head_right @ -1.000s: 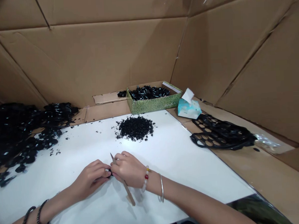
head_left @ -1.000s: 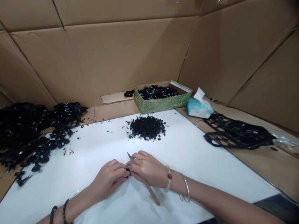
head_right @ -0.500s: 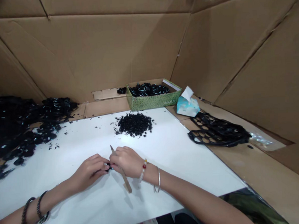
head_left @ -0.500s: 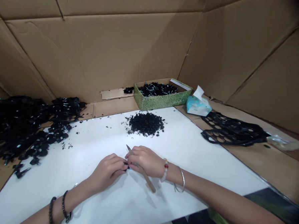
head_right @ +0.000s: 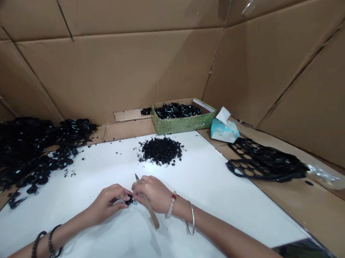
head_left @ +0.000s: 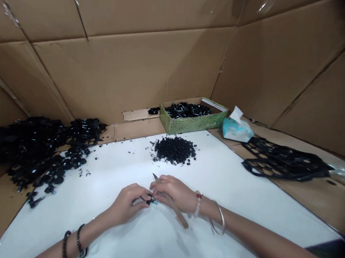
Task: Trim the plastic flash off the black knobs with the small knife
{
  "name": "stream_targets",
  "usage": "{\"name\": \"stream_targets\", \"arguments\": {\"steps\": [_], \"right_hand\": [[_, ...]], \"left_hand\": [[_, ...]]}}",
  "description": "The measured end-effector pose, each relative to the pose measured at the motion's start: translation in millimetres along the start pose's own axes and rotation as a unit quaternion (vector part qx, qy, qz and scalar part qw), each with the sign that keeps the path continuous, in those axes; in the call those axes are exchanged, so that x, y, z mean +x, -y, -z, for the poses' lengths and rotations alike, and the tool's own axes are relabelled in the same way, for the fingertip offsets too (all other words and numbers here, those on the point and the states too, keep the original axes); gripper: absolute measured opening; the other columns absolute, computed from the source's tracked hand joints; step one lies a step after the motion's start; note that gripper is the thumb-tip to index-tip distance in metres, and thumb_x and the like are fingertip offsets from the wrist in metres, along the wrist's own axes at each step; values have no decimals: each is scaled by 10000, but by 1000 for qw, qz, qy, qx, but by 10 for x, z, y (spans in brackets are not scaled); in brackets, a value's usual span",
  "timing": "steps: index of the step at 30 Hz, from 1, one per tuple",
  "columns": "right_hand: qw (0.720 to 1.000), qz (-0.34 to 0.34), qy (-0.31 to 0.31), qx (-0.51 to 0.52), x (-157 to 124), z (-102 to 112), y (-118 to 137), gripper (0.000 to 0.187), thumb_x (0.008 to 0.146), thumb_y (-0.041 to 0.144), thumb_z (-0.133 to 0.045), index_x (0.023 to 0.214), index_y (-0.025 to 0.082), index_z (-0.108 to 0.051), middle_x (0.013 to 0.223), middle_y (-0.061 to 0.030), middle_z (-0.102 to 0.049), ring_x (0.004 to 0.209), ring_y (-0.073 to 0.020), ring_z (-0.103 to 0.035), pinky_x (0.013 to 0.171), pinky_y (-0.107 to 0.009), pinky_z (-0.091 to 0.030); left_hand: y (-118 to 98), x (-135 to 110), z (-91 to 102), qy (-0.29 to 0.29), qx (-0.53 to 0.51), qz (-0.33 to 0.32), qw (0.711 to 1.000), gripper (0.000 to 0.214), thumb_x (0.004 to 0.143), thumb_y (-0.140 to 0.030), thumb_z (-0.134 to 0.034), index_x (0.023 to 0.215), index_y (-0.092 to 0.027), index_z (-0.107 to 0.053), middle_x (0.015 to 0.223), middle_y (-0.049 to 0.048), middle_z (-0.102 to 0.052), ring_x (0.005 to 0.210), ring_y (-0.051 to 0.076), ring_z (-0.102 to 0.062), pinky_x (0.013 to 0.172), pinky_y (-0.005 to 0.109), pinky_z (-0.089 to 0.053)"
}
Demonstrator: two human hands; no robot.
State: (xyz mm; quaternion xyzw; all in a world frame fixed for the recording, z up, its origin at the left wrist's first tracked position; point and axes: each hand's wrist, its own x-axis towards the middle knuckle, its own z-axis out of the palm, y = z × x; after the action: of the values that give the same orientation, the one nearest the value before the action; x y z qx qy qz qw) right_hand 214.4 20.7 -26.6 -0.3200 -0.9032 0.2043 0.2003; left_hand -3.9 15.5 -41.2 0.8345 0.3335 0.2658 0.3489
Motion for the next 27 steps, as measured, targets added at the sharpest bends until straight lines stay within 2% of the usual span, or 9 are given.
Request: {"name": "stream_targets", "arguments": {"steps": [4, 8, 11, 17, 22, 25, 27], "right_hand": [[995, -62, -34, 69, -7, 6, 18, 179, 888, 243, -478, 858, 184, -644, 809, -44, -636, 774, -167, -527, 688, -273, -426], [986, -99, -110, 79, 12, -70, 49, 132, 824, 187, -538, 898, 189, -648, 768, -48, -596, 775, -183, -534, 674, -284, -432], [976, -110, -167, 81, 34, -160, 96, 116, 799, 150, -539, 866, 191, -624, 782, -42, -575, 777, -177, -533, 677, -280, -429], [969, -127, -208, 32, 31, -237, 158, 32, 790, 206, -565, 765, 189, -556, 694, -18, -542, 695, -175, -501, 623, -286, -394], [972, -77, -217, 40, 21, -237, 162, 128, 844, 207, -513, 969, 206, -540, 808, -41, -567, 763, -188, -509, 656, -302, -408], [974, -58, -215, 51, 20, -271, 169, 147, 858, 177, -483, 981, 221, -549, 814, -41, -567, 777, -190, -508, 664, -302, -412], [971, -74, -217, 62, 16, -297, 177, 128, 859, 183, -482, 958, 216, -557, 793, -39, -557, 758, -189, -509, 648, -298, -411]], "left_hand": [[49, 25, -12, -22, -170, 67, 983, 188, 758, -297, -652, 780, -177, -510, 929, 63, -666, 863, 182, -603, 786, 331, -453], [113, 43, -37, -57, -264, 107, 957, 250, 759, -324, -654, 789, -182, -450, 914, 40, -637, 732, 130, -536, 688, 273, -395], [133, 46, -46, -57, -319, 128, 937, 247, 789, -340, -626, 794, -187, -431, 839, 14, -604, 708, 119, -508, 682, 257, -361], [86, 49, -34, -35, -350, 114, 929, 208, 830, -361, -574, 867, -191, -460, 856, 17, -561, 733, 124, -497, 706, 269, -361], [89, 50, -41, -18, -369, 113, 922, 268, 824, -346, -592, 999, -213, -438, 845, 10, -577, 698, 107, -456, 674, 256, -347], [93, 55, -37, -13, -355, 112, 928, 314, 819, -355, -597, 1049, -204, -445, 884, 30, -596, 699, 107, -454, 675, 258, -345], [80, 61, -25, -8, -343, 112, 933, 272, 826, -368, -580, 998, -178, -489, 902, 47, -596, 705, 109, -457, 678, 263, -349]]}}
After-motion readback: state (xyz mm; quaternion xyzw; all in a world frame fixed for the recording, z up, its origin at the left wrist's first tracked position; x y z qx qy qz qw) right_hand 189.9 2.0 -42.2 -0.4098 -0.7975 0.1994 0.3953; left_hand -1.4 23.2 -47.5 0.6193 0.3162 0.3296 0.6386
